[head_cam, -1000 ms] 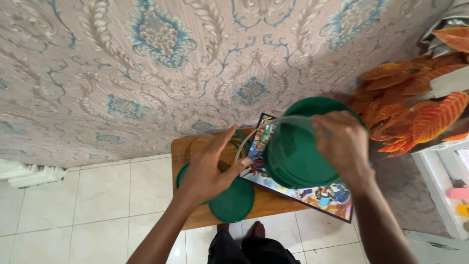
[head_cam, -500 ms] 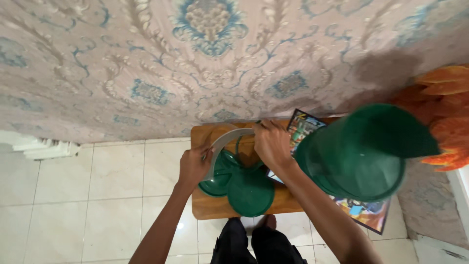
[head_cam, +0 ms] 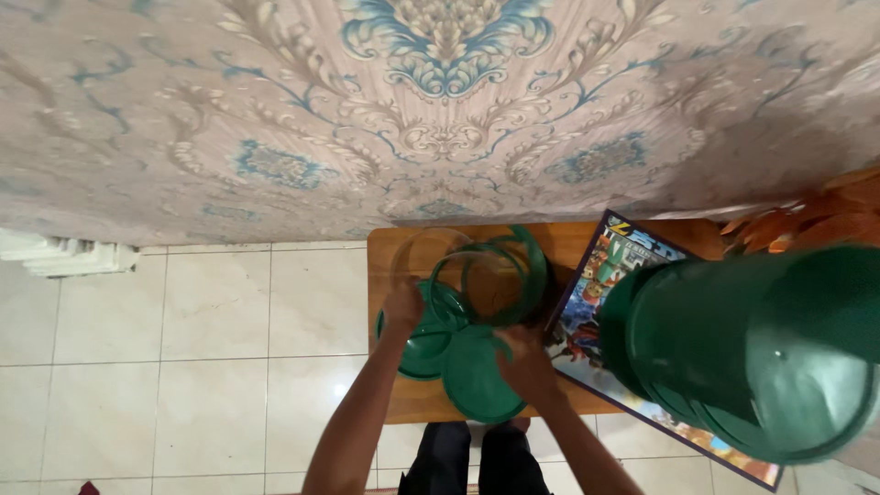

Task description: The person disassembles a green plastic container by removing the lid, separating the inner liner, and peeling off the outer shell. The components are placed on a wooden table.

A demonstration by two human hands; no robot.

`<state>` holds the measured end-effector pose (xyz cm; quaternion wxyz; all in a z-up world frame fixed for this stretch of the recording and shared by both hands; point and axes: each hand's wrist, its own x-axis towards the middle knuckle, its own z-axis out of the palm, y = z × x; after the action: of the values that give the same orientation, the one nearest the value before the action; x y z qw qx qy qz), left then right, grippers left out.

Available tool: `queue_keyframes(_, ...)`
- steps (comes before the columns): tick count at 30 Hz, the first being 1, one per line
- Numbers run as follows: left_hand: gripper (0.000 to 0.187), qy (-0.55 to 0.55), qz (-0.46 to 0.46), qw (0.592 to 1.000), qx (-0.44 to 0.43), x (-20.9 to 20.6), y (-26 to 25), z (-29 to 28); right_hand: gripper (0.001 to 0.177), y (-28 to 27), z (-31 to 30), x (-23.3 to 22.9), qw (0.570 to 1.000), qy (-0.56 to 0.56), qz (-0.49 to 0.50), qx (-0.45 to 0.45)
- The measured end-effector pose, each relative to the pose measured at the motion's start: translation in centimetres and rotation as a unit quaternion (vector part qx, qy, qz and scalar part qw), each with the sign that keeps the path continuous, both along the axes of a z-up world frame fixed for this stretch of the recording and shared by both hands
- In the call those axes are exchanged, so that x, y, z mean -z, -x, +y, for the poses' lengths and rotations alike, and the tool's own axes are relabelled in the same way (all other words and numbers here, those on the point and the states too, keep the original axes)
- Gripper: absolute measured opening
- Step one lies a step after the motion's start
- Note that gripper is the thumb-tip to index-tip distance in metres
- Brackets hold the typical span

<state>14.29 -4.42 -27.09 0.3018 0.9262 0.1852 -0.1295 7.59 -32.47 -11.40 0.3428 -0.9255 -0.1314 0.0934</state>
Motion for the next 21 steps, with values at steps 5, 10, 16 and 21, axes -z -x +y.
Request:
queue_keyframes(5,0.04,0.016,-0.065,0.998,-0.003,5.1,0.0,-0.3,0.028,3.6,-0.3,4.6,0.997,-0.009,0.076,0.02)
queue_keyframes(10,0.043,0.036,-0.137,0.99,0.019,6.1,-0.7,0.2,0.029,4.0,1.8,3.2,0.983,-0.064,0.158,0.062)
queue_keyframes(16,0.057,0.014,-0.153,0.988,0.02,7.8,-1.6,0.9,0.027,4.5,1.7,1.3,0.978,-0.081,0.17,0.085)
queue_keyframes(21,0.046,-0.026,-0.141,0.989,0.018,6.2,-1.1,0.0,0.025,4.9,1.1,-0.2,0.988,-0.089,0.098,0.077)
